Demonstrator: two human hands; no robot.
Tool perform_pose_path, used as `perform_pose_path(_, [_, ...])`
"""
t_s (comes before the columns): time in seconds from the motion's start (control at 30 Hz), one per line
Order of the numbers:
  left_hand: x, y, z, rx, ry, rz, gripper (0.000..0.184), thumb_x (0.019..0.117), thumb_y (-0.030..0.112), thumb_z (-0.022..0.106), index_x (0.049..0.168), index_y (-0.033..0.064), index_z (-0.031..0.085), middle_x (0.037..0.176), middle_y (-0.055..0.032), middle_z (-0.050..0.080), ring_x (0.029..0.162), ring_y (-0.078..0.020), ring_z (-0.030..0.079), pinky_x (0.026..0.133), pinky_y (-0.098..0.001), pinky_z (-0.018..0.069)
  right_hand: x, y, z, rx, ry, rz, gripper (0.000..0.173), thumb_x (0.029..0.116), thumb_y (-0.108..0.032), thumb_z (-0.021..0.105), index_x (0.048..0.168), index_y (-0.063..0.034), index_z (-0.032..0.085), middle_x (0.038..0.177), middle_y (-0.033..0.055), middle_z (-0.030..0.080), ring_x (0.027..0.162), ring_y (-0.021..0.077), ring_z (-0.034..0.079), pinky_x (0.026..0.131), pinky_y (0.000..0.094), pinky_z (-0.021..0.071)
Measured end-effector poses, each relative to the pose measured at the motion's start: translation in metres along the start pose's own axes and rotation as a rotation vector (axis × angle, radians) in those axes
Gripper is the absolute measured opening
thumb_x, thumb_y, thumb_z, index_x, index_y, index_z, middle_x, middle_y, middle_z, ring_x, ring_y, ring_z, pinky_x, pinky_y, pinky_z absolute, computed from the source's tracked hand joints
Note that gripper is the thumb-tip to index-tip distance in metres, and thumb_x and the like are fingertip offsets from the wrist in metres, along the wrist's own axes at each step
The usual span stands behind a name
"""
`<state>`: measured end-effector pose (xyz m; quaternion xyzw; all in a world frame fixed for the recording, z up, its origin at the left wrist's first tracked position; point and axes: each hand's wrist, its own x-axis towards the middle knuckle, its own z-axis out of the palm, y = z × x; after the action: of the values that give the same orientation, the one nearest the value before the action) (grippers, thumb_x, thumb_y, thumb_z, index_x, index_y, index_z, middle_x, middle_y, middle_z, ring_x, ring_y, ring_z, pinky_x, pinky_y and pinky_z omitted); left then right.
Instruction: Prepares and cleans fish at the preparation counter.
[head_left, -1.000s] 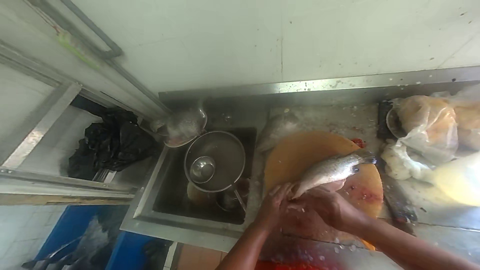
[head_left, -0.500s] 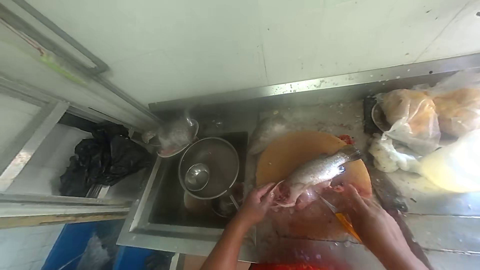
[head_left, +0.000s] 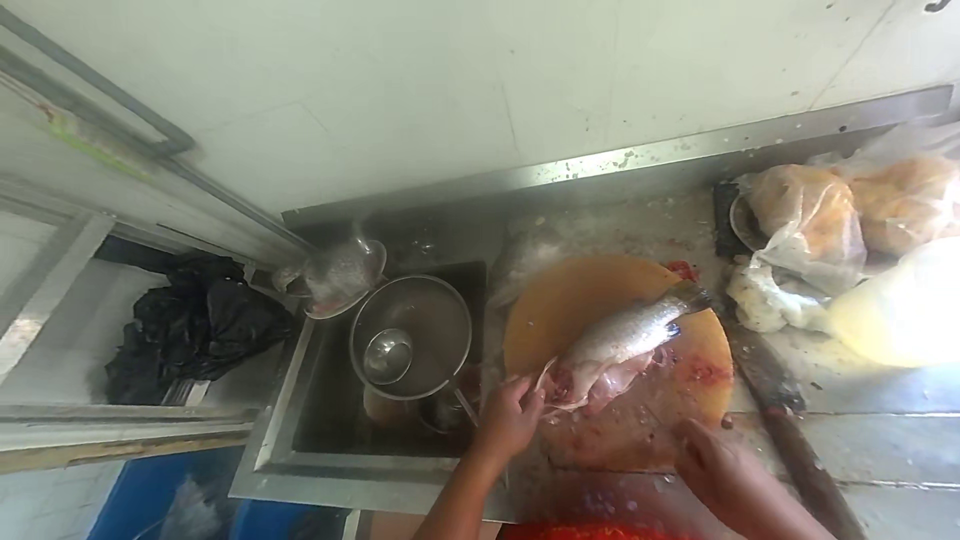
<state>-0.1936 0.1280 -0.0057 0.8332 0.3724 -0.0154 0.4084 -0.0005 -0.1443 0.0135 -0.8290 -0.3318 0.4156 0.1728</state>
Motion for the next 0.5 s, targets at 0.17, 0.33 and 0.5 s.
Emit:
perform_pose_path(0.17, [-0.010, -0.006, 0.013, 0.016, 0.098, 0.088, 0.032, 0.1016, 0.033, 0.056, 0.112, 0.0107, 0.077, 0.103, -0.0041, 0.073, 0.095, -0.0117, 0.070, 0.088, -0.0332, 0.0592, 0.010, -0.028, 0.026, 0.257, -0.089, -0.202, 0.025, 0.1050, -0.023, 0.049, 0.120, -0.0095, 0.063, 0.087, 0.0079, 0.069, 0.071, 0.0224, 0.069, 0.067, 0.0470, 0.0599])
perform_pose_path(0.33, [-0.016, -0.002, 0.015, 0.081, 0.136, 0.131, 0.033, 0.1024, 0.033, 0.056, 0.120, 0.0127, 0.075, 0.107, -0.0046, 0.072, 0.098, -0.0129, 0.069, 0.090, -0.0335, 0.0588, 0.044, -0.106, 0.033, -0.136, -0.169, -0.042, 0.035, 0.1086, -0.035, 0.038, 0.120, -0.0096, 0.060, 0.103, 0.0179, 0.070, 0.099, 0.0377, 0.071, 0.083, 0.0595, 0.0566])
perform_pose_path(0.5, [-0.019, -0.007, 0.021, 0.086, 0.197, 0.197, 0.031, 0.1025, 0.032, 0.056, 0.120, 0.0137, 0.075, 0.105, -0.0031, 0.073, 0.095, -0.0118, 0.070, 0.088, -0.0327, 0.0599, 0.050, -0.110, 0.037, -0.142, -0.165, -0.057, 0.037, 0.1084, -0.036, 0.037, 0.108, -0.0090, 0.062, 0.094, 0.0154, 0.068, 0.092, 0.0352, 0.070, 0.078, 0.0575, 0.0568])
